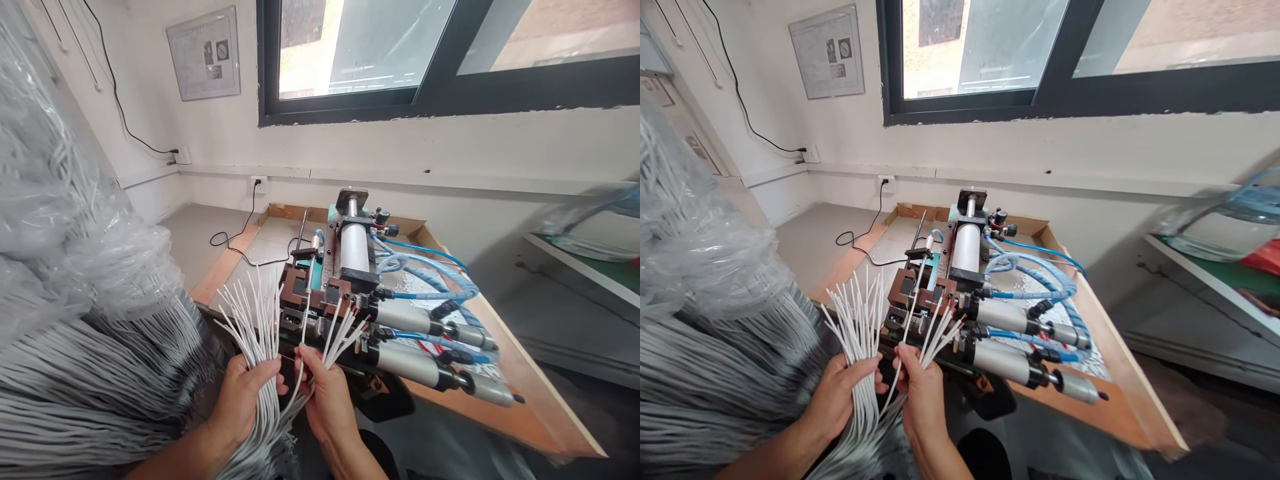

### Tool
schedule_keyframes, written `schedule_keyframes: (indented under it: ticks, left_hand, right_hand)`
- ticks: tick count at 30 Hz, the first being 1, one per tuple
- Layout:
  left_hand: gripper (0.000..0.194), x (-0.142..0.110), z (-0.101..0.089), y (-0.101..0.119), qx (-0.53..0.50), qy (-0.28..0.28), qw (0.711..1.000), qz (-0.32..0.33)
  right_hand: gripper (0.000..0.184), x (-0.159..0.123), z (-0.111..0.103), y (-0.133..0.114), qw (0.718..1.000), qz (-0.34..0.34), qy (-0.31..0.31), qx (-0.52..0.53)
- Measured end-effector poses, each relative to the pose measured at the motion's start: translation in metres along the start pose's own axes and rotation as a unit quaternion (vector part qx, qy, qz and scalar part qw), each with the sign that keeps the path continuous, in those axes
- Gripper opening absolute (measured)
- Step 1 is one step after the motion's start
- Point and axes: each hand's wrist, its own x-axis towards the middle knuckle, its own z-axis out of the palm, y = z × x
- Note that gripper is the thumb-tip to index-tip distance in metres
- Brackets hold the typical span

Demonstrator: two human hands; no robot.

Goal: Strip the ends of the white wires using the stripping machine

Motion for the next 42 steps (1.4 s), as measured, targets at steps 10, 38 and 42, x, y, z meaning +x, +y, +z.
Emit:
schedule_keyframes:
  ticks: [10,38,42]
  left_hand:
    - [0.020,-0.005,0.007,0.004,0.018,-0.069,0.997,0.021]
    - [0.013,-0.005,0.003,0.005,-0.019,0.017,1.000,-0.003]
    - [0.013,-0.008,0.003,0.001,-0.026,-0.003,1.000,-0.005]
  right_hand:
    - [0.026,-0.001,-0.001,0.008,0.990,0.014,-0.136,-0.041]
    - [0.026,-0.014,-0.019,-0.006,0.999,0.003,-0.024,-0.039]
    - [0.036,-0.008,-0.008,-0.008,0.994,0.024,-0.098,-0.048]
